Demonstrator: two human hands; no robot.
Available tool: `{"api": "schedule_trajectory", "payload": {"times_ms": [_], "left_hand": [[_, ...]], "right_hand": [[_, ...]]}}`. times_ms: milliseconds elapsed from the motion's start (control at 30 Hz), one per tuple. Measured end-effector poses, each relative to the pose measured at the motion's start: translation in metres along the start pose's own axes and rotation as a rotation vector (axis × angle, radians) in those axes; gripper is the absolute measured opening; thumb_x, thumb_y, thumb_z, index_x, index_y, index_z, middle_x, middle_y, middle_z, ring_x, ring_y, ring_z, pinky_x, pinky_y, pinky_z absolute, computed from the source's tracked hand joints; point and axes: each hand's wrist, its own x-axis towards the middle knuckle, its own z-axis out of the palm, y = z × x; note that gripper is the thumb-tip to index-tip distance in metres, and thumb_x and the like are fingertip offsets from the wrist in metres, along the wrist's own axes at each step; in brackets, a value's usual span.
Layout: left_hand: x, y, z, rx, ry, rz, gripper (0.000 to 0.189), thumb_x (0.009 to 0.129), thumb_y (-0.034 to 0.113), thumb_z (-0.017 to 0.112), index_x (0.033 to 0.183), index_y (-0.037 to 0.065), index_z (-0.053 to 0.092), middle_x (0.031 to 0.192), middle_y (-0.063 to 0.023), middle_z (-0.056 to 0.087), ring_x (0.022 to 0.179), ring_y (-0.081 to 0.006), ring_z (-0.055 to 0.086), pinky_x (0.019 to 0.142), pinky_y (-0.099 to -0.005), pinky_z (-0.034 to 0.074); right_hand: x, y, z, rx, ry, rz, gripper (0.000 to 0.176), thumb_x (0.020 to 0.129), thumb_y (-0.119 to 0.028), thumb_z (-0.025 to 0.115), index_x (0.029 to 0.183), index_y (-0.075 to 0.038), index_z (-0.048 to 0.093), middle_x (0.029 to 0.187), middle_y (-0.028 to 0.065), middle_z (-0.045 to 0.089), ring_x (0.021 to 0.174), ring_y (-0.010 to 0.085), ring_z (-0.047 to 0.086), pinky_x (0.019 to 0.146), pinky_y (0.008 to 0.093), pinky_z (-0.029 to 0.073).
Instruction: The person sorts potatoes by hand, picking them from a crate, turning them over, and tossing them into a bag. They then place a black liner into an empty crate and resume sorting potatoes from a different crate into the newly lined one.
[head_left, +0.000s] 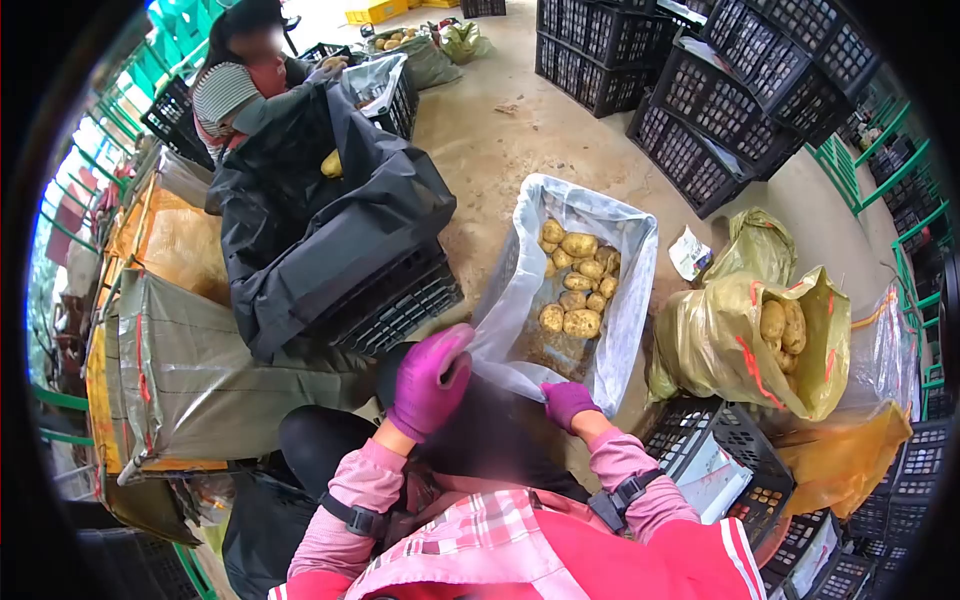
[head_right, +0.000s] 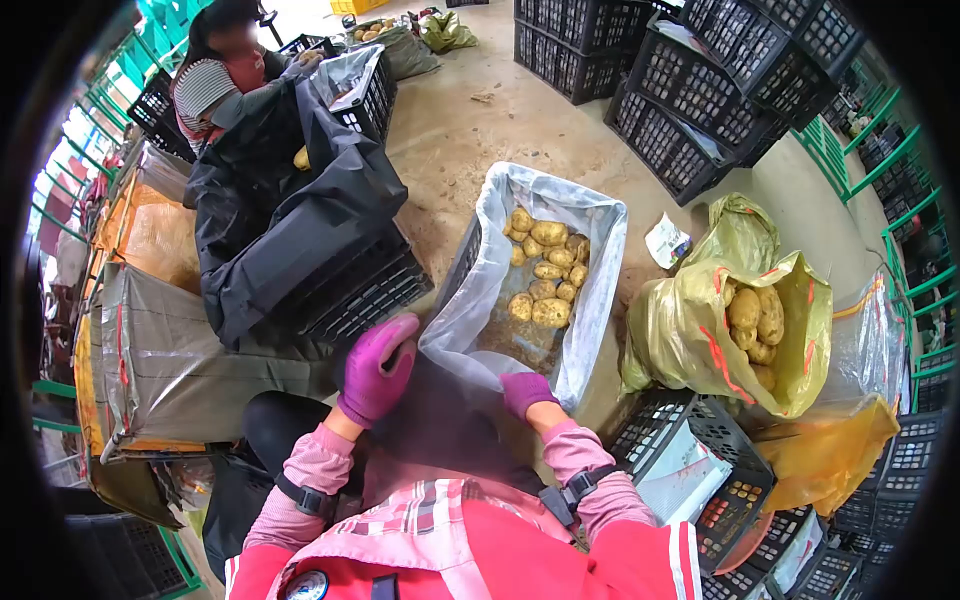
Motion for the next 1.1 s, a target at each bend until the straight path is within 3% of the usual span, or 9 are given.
{"api": "schedule_trajectory", "payload": {"times_ms": [267, 500, 633, 667, 900, 1033, 1067, 1100], "left_hand": [[-0.01, 0.006, 0.011, 0.189, 0.018, -0.066, 0.029, 0.086, 0.016, 0.065, 0.112, 0.005, 0.066, 0.11, -0.014, 0.068, 0.103, -0.0327, 0.064, 0.09, -0.0397, 0.05], [-0.016, 0.024, 0.013, 0.257, 0.017, -0.015, 0.029, 0.086, 0.018, 0.065, 0.113, 0.006, 0.066, 0.111, -0.0143, 0.068, 0.102, -0.0322, 0.064, 0.09, -0.0401, 0.05], [-0.017, 0.04, 0.014, 0.239, 0.009, 0.051, 0.032, 0.085, 0.019, 0.065, 0.114, 0.006, 0.065, 0.112, -0.0139, 0.067, 0.102, -0.0318, 0.064, 0.09, -0.0404, 0.05], [-0.015, 0.043, 0.016, 0.228, 0.014, 0.058, 0.032, 0.085, 0.019, 0.065, 0.115, 0.006, 0.064, 0.113, -0.0139, 0.067, 0.102, -0.0319, 0.064, 0.089, -0.0404, 0.05], [-0.002, 0.056, 0.045, 0.134, -0.043, 0.09, 0.036, 0.081, 0.011, 0.068, 0.117, 0.008, 0.065, 0.116, -0.0132, 0.067, 0.105, -0.0322, 0.064, 0.091, -0.0393, 0.05], [0.013, 0.067, 0.06, 0.059, -0.096, 0.064, 0.035, 0.083, 0.012, 0.068, 0.117, 0.008, 0.064, 0.118, -0.0117, 0.066, 0.108, -0.0314, 0.063, 0.093, -0.0391, 0.05], [0.022, 0.071, 0.066, 0.001, -0.109, -0.03, 0.034, 0.084, 0.013, 0.068, 0.117, 0.008, 0.063, 0.119, -0.0129, 0.065, 0.109, -0.0319, 0.062, 0.094, -0.0385, 0.049], [0.03, 0.072, 0.074, -0.043, -0.147, -0.029, 0.034, 0.085, 0.014, 0.068, 0.117, 0.007, 0.063, 0.119, -0.0135, 0.065, 0.109, -0.0325, 0.062, 0.094, -0.0385, 0.049]], "right_hand": [[-0.012, 0.012, -0.035, -0.042, 0.031, -0.012, 0.029, 0.083, -0.022, 0.057, 0.109, -0.014, 0.066, 0.098, 0.0176, 0.07, 0.092, 0.0371, 0.067, 0.079, 0.0479, 0.054], [-0.04, 0.032, -0.036, -0.056, 0.052, 0.059, 0.032, 0.08, -0.023, 0.061, 0.111, -0.017, 0.066, 0.099, 0.0153, 0.07, 0.093, 0.0366, 0.067, 0.079, 0.0467, 0.054], [-0.075, 0.036, -0.081, -0.076, 0.062, 0.08, 0.025, 0.081, -0.024, 0.062, 0.104, -0.016, 0.07, 0.102, 0.0131, 0.07, 0.096, 0.0349, 0.067, 0.081, 0.0457, 0.053], [-0.079, 0.048, -0.078, -0.115, 0.09, 0.094, 0.028, 0.076, -0.021, 0.064, 0.103, -0.017, 0.07, 0.097, 0.0148, 0.07, 0.092, 0.0367, 0.067, 0.078, 0.046, 0.053], [-0.118, 0.086, 0.006, -0.143, -0.044, 0.166, 0.037, 0.075, -0.019, 0.065, 0.112, -0.017, 0.068, 0.102, 0.0139, 0.07, 0.097, 0.0351, 0.067, 0.084, 0.0449, 0.053], [-0.129, 0.09, -0.012, 0.078, -0.201, 0.129, 0.051, 0.079, -0.03, 0.07, 0.127, -0.014, 0.061, 0.12, 0.0171, 0.065, 0.111, 0.0333, 0.062, 0.093, 0.0405, 0.05], [-0.117, 0.115, -0.013, 0.251, -0.296, 0.022, 0.061, 0.08, -0.038, 0.072, 0.131, -0.008, 0.057, 0.126, 0.0166, 0.062, 0.115, 0.0305, 0.06, 0.097, 0.0371, 0.047], [-0.104, 0.131, -0.024, 0.477, -0.261, -0.08, 0.062, 0.082, -0.04, 0.072, 0.13, -0.004, 0.056, 0.127, 0.0156, 0.062, 0.116, 0.0276, 0.06, 0.098, 0.0354, 0.046]]}}
